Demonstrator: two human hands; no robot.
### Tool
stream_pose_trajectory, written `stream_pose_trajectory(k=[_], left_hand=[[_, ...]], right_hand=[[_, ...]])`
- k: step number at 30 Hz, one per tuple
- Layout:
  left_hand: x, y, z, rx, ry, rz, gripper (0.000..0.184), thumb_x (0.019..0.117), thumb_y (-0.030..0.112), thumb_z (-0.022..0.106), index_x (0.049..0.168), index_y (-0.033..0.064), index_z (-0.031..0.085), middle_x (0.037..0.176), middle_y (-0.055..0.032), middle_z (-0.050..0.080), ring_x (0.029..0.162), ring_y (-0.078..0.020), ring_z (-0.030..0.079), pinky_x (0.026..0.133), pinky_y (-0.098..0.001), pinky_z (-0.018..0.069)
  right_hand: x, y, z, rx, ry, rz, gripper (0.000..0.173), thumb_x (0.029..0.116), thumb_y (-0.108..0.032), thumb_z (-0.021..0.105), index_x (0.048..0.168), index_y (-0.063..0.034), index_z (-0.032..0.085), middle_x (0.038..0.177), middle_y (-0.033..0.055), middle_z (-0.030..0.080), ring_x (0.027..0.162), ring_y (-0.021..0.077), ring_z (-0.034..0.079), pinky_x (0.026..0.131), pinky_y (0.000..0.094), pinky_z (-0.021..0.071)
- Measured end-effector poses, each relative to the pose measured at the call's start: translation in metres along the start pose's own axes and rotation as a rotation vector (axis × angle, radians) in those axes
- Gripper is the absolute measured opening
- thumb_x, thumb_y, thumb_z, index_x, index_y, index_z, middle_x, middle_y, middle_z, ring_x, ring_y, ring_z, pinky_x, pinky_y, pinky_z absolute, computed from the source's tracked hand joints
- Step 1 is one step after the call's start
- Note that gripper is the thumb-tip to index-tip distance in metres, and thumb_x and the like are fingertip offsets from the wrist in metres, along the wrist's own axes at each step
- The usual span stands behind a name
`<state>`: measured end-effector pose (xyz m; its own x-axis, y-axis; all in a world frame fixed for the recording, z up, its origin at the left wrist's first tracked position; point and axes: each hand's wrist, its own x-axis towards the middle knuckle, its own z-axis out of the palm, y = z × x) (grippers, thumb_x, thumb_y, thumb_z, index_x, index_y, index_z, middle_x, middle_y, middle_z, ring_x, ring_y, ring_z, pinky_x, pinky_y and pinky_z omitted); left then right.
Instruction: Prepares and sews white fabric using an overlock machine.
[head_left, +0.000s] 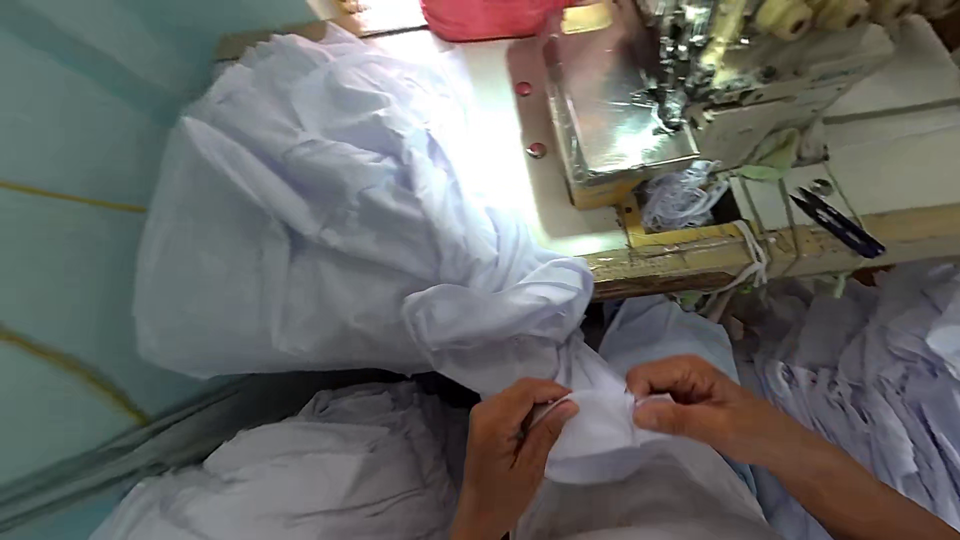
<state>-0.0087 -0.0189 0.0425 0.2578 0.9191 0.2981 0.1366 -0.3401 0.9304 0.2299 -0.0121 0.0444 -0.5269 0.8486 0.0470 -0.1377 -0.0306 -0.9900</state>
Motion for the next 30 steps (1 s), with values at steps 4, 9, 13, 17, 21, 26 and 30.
stream_pose_trajectory(k=[4, 9, 13, 17, 21, 26, 30], left_hand=[[-0.015, 0.012, -0.032, 0.174, 0.060, 0.018, 0.018, 0.1012, 0.022, 0.064, 0.097, 0.0054, 0.069, 0.084, 0.0008, 0.067, 0.078, 0.0046, 0.060, 0.072, -0.0089, 0.0493], [0.021, 0.012, -0.059, 0.486, 0.121, 0.076, 0.021, 0.0993, 0.024, 0.065, 0.091, 0.0054, 0.071, 0.101, -0.0051, 0.070, 0.086, 0.0006, 0.063, 0.076, -0.0114, 0.0503], [0.066, -0.016, -0.074, 0.771, 0.050, 0.048, 0.015, 0.0905, 0.014, 0.071, 0.082, 0.0023, 0.072, 0.123, -0.0148, 0.069, 0.078, -0.0190, 0.070, 0.065, -0.0376, 0.0565], [0.083, -0.035, -0.075, 0.833, -0.141, -0.163, 0.011, 0.0910, 0.010, 0.073, 0.090, -0.0008, 0.075, 0.110, -0.0187, 0.070, 0.080, -0.0339, 0.071, 0.068, -0.0554, 0.0558], [0.071, -0.045, -0.075, 0.854, -0.029, 0.004, 0.013, 0.0897, 0.010, 0.072, 0.083, -0.0011, 0.073, 0.085, -0.0151, 0.068, 0.073, -0.0310, 0.069, 0.062, -0.0487, 0.0553], [0.047, -0.009, -0.075, 0.812, 0.169, 0.305, 0.024, 0.0979, 0.019, 0.061, 0.083, 0.0039, 0.074, 0.092, -0.0108, 0.075, 0.085, -0.0196, 0.072, 0.075, -0.0288, 0.0575], [0.027, 0.031, -0.070, 0.742, 0.218, 0.460, 0.019, 0.1024, 0.019, 0.061, 0.087, 0.0083, 0.066, 0.095, -0.0075, 0.071, 0.089, -0.0142, 0.066, 0.081, -0.0212, 0.0517]], right_hand=[[0.018, 0.005, 0.026, -0.027, -0.068, -0.117, 0.029, 0.1068, -0.022, 0.053, 0.093, -0.0005, 0.065, 0.084, -0.0044, 0.059, 0.081, -0.0103, 0.052, 0.073, 0.0051, 0.0419], [0.062, -0.010, 0.028, -0.652, 0.111, -0.226, 0.023, 0.1004, -0.022, 0.061, 0.094, -0.0045, 0.073, 0.098, 0.0080, 0.069, 0.088, 0.0067, 0.064, 0.077, 0.0182, 0.0520], [0.123, -0.017, 0.011, -0.941, 0.024, -0.137, 0.018, 0.0957, -0.017, 0.068, 0.088, -0.0013, 0.072, 0.110, 0.0137, 0.072, 0.088, 0.0220, 0.070, 0.074, 0.0391, 0.0575], [0.152, -0.020, 0.015, -1.047, -0.237, 0.218, 0.020, 0.0990, -0.011, 0.064, 0.102, 0.0064, 0.072, 0.107, 0.0236, 0.068, 0.099, 0.0395, 0.067, 0.086, 0.0571, 0.0511], [0.132, 0.014, 0.017, -1.155, -0.026, -0.214, 0.018, 0.0961, -0.010, 0.063, 0.091, 0.0058, 0.071, 0.090, 0.0219, 0.068, 0.071, 0.0348, 0.070, 0.058, 0.0467, 0.0554], [0.087, 0.003, 0.026, -1.263, 0.282, -0.682, 0.017, 0.1014, -0.013, 0.060, 0.094, -0.0026, 0.071, 0.094, 0.0136, 0.072, 0.079, 0.0205, 0.068, 0.074, 0.0246, 0.0554], [0.060, -0.008, 0.034, -1.210, 0.415, -0.825, 0.006, 0.1024, -0.010, 0.060, 0.100, -0.0041, 0.061, 0.103, 0.0110, 0.067, 0.099, 0.0146, 0.066, 0.099, 0.0210, 0.0506]])
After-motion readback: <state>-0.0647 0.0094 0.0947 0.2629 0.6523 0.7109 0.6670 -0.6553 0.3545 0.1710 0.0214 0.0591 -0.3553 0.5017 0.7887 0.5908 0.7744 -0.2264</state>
